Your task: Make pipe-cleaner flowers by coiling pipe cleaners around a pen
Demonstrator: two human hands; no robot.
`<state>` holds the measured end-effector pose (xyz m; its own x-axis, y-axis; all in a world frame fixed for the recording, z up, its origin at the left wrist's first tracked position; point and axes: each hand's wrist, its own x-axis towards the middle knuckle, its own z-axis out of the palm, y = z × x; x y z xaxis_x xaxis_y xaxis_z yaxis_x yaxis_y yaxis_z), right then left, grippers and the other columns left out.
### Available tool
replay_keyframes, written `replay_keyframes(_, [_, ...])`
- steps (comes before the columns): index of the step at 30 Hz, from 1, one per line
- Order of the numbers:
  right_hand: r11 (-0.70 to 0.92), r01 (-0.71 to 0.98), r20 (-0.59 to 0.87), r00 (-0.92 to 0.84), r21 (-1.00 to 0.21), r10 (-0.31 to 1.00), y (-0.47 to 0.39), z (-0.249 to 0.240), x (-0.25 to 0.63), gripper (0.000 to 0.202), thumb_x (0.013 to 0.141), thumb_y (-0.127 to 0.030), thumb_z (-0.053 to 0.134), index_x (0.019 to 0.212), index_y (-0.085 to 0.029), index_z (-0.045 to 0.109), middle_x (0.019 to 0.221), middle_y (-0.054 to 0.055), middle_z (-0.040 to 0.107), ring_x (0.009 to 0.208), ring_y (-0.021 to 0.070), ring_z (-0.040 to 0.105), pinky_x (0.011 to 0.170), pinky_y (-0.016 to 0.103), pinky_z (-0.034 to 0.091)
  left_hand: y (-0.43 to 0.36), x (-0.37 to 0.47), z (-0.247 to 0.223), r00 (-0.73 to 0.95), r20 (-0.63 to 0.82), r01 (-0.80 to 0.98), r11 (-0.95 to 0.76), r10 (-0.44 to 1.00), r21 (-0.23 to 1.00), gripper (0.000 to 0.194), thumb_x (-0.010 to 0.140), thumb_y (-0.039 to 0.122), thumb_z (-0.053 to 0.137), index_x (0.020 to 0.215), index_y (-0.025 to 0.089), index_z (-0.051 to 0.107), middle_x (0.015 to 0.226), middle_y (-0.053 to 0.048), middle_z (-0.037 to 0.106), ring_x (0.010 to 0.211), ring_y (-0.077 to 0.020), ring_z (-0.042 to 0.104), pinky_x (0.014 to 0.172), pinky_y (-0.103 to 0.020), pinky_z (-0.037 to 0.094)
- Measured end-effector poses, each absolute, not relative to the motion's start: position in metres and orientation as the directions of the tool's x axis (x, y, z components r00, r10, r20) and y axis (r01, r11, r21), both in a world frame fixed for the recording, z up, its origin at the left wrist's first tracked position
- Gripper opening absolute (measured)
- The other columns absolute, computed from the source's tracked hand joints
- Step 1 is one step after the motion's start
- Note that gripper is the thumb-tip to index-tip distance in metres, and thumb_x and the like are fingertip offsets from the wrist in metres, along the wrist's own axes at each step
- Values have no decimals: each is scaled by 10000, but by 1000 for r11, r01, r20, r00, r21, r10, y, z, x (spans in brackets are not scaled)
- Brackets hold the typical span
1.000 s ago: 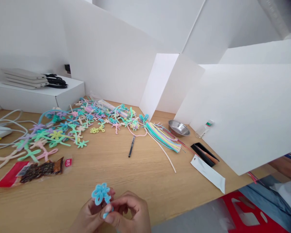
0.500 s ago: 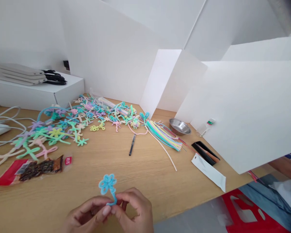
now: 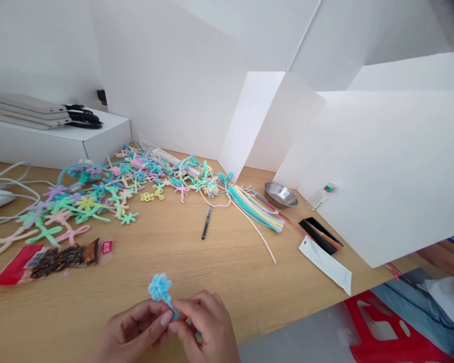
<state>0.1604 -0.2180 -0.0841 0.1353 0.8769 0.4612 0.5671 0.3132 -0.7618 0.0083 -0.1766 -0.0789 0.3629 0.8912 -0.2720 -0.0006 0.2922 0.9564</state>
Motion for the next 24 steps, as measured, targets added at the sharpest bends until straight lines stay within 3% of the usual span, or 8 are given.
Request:
replay_keyframes(6, [363,688,545,57,-629,836,-217,-91,159,433,969,-539,336,1040,-318,701,725,43,632,680,213,574,601,323,428,-172,4,-79,457,-312,42,331,833,943,239,705,479,741,700,244,784,590,14,672,559,-157,543,540,-231,446])
replay_keyframes(10, [374,711,597,79,-595,799,-216,-96,153,451,979,-528,296,1072,-306,677,716,46,642,649,215,565,589,331,418,-172,8,-75,358,-349,14,368,866,930,250,638,474,777,594,230,747,525,26,631,507,-143,515,498,-217,422])
replay_keyframes(15, [377,729,617,79,-572,783,-216,-100,151,412,987,-479,326,1077,-287,678,713,51,637,641,215,551,588,334,414,-171,6,-78,321,-336,-20,361,885,932,270,649,481,769,591,219,737,504,39,595,480,-119,487,484,-196,400])
replay_keyframes(19, [381,707,581,51,-596,812,-219,-98,155,343,977,-412,386,1086,-297,690,733,53,630,671,213,552,602,329,428,-166,1,-82,434,-315,29,336,844,941,182,681,395,778,638,220,755,526,45,611,499,-118,503,502,-195,405])
replay_keyframes(24, [384,648,491,-18,-658,871,-223,-88,165,261,862,-210,564,1059,-304,707,765,33,612,719,187,573,629,292,465,-168,1,-80,471,-329,41,352,819,935,176,690,354,782,602,209,734,497,48,623,509,-116,528,530,-184,414])
